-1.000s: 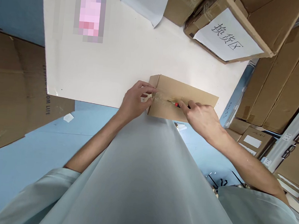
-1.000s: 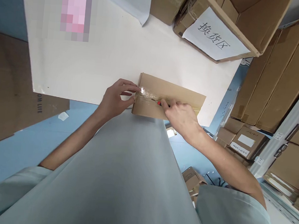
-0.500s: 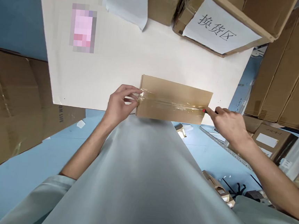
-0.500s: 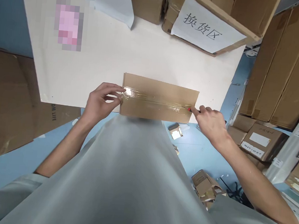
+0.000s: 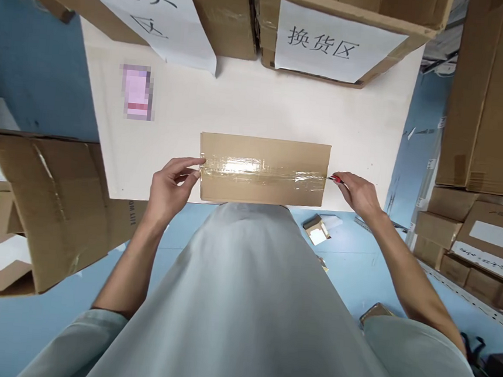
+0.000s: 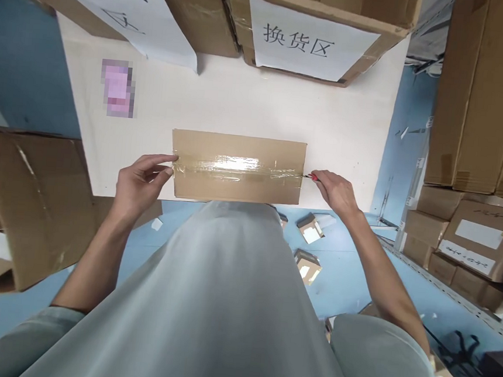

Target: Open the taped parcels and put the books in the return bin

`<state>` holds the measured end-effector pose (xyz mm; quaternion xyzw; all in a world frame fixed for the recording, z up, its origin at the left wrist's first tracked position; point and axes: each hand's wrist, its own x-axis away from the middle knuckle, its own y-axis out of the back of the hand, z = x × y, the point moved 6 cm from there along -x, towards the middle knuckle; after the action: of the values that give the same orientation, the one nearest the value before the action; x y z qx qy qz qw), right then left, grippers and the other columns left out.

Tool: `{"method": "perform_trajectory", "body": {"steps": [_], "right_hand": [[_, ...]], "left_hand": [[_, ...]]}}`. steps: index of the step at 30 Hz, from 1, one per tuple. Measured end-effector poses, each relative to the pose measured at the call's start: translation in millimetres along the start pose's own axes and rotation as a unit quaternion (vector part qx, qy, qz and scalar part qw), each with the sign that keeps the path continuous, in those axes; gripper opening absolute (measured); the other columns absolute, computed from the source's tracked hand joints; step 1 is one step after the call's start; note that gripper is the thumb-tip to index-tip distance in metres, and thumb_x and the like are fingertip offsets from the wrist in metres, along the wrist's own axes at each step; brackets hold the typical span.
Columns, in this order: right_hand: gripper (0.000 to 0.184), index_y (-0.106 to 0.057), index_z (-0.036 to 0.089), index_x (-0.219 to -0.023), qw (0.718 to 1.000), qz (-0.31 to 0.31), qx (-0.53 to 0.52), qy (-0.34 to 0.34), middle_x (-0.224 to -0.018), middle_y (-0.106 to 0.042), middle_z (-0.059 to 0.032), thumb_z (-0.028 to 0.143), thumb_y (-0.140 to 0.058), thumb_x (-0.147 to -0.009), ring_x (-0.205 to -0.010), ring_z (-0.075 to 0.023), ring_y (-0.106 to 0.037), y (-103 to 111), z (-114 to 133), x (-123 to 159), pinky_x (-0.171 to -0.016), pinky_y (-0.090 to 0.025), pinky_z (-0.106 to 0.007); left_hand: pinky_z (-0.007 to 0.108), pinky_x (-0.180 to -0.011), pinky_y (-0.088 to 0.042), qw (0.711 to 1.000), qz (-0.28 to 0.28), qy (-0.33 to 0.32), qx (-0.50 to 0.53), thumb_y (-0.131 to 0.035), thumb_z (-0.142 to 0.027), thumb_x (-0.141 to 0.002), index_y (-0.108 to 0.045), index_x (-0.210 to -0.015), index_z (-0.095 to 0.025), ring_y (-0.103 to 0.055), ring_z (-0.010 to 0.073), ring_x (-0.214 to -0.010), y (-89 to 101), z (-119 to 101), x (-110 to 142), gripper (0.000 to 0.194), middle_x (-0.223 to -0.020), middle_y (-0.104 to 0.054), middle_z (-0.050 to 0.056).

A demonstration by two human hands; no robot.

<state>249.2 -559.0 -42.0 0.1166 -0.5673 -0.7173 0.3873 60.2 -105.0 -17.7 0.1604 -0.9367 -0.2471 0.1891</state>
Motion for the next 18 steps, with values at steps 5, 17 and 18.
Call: {"method": "perform_trajectory", "body": {"steps": [5,17,18], "right_hand": [[0.051,-0.074,0.025,-0.142,0.986,-0.079,-0.147,-0.03,-0.133,-0.085,-0.0128,0.053,-0.037,-0.122,-0.119,-0.0305,-0.081,-49,3,-7,-0.102,-0.064,-0.043],[0.058,-0.071,0.025,-0.137,0.933,-0.145,-0.26,-0.203,-0.127,-0.085,-0.014,0.066,-0.034,-0.118,-0.109,-0.0299,-0.081,-118,-23,5,-0.096,-0.063,-0.043],[0.059,-0.069,0.024,-0.136,0.923,-0.144,-0.279,-0.223,-0.123,-0.086,-0.0133,0.068,-0.034,-0.117,-0.103,-0.0287,-0.081,-123,-25,5,-0.093,-0.063,-0.042]], "left_hand": [[0.052,-0.119,-0.064,0.996,-0.033,-0.012,-0.081,-0.053,-0.054,-0.117,-0.077,-0.14,-0.028,-0.072,0.0294,-0.14,-0.7,-13,8,0.042,-0.152,-0.071,0.013],[0.068,-0.145,-0.025,0.97,-0.029,-0.161,-0.181,-0.045,-0.057,-0.119,-0.053,-0.17,-0.023,-0.025,0.0355,-0.179,-87.2,-24,5,0.061,-0.185,-0.042,0.018],[0.067,-0.145,-0.025,0.971,-0.034,-0.161,-0.176,-0.046,-0.056,-0.119,-0.055,-0.168,-0.023,-0.028,0.0352,-0.179,-85.0,-22,6,0.06,-0.183,-0.045,0.018]]}}
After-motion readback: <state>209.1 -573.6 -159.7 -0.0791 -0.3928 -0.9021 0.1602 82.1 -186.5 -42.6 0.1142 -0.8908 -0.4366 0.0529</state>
